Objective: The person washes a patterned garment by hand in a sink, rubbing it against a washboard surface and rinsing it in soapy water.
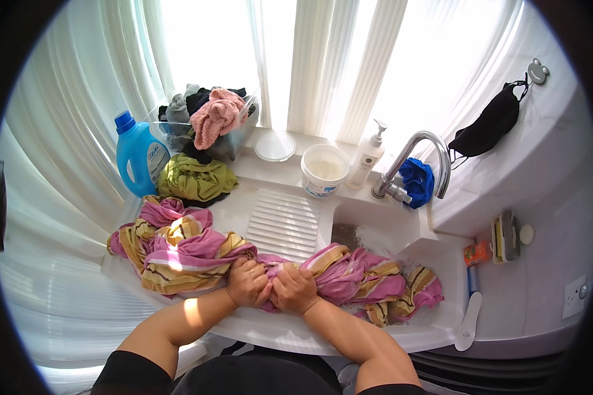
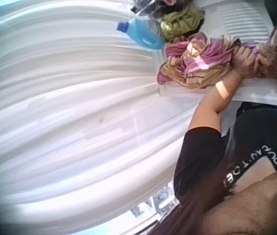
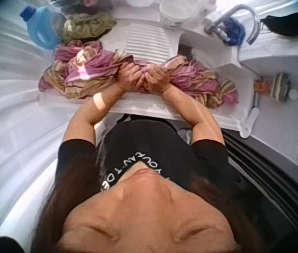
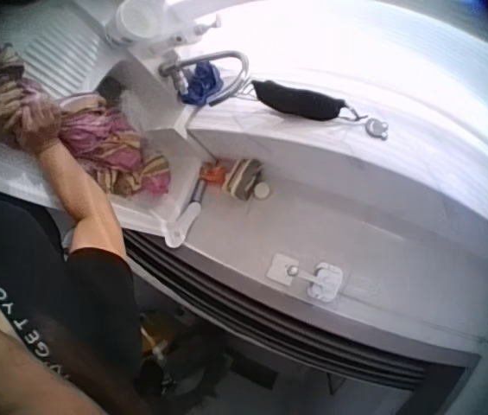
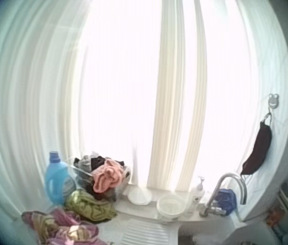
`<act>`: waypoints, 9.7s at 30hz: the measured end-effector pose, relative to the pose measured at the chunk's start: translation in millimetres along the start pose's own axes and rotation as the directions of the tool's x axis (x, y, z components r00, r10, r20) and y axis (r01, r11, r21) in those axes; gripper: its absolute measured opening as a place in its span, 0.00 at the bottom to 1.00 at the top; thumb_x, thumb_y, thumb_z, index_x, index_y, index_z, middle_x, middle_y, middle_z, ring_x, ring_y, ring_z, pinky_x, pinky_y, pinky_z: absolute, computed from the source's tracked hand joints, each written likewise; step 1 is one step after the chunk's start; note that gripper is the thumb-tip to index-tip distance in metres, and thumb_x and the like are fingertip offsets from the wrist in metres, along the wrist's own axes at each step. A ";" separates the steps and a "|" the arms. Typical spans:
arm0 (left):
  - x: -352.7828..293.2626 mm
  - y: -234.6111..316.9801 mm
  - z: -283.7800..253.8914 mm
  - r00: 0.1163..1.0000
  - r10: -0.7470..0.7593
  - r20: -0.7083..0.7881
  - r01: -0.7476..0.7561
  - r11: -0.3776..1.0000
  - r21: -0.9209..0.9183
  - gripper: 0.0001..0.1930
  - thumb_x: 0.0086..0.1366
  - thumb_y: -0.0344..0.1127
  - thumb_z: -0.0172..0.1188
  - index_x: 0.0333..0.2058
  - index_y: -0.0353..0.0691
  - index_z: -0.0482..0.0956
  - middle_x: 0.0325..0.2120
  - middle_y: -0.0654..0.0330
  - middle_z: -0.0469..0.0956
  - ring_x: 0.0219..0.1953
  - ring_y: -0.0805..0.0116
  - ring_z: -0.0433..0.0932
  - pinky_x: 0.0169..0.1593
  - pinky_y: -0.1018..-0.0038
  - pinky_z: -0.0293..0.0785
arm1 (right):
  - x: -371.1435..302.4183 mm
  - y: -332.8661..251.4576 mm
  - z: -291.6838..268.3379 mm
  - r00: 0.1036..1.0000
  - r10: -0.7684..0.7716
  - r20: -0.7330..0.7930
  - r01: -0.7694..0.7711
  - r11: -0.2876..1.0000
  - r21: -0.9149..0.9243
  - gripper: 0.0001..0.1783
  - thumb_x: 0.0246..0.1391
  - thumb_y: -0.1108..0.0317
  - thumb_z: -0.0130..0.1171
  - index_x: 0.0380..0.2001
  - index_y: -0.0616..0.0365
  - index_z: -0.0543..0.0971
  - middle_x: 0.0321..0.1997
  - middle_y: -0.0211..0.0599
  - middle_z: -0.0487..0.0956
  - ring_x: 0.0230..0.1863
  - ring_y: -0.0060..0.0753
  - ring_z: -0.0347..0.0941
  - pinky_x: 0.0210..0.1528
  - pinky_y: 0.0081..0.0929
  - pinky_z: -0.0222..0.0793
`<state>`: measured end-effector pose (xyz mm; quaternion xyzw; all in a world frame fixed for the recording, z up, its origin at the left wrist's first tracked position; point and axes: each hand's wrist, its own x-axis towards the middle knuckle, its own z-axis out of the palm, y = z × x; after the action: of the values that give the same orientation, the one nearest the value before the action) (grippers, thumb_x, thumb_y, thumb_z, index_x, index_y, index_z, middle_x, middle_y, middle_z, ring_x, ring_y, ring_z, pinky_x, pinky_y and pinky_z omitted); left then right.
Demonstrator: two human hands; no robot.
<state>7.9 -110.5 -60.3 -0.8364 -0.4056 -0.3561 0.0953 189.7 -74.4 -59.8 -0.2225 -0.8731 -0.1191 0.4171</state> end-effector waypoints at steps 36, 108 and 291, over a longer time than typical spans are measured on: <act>-21.9 -11.7 -16.2 0.984 -0.175 0.034 0.177 0.982 -0.070 0.23 0.46 0.59 0.70 0.28 0.47 0.78 0.30 0.60 0.74 0.36 0.57 0.74 0.43 0.64 0.64 | -17.0 6.3 -9.6 0.984 0.104 0.143 -0.126 0.980 0.157 0.27 0.36 0.41 0.68 0.29 0.51 0.74 0.35 0.34 0.77 0.37 0.36 0.74 0.49 0.37 0.62; 56.9 -101.4 -30.2 0.482 -0.669 0.565 0.620 0.716 0.319 0.33 0.56 0.59 0.66 0.47 0.32 0.81 0.43 0.44 0.81 0.46 0.51 0.79 0.50 0.67 0.74 | -67.2 64.0 -27.0 0.526 0.816 0.239 -0.818 0.562 -0.122 0.53 0.38 0.54 0.74 0.66 0.52 0.59 0.67 0.48 0.60 0.69 0.55 0.52 0.70 0.50 0.50; -6.0 14.5 -19.3 0.985 -0.173 0.012 0.173 0.981 -0.090 0.26 0.55 0.63 0.62 0.33 0.42 0.80 0.26 0.60 0.77 0.32 0.58 0.76 0.49 0.59 0.62 | -13.4 5.1 -23.5 0.976 0.078 0.205 -0.130 0.957 0.258 0.41 0.36 0.32 0.65 0.45 0.54 0.76 0.32 0.36 0.76 0.33 0.40 0.73 0.45 0.41 0.64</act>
<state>6.1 -132.4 -48.4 -0.8021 -0.4604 -0.3794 0.0251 215.5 -83.2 -55.6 -0.2198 -0.9044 0.0453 0.3628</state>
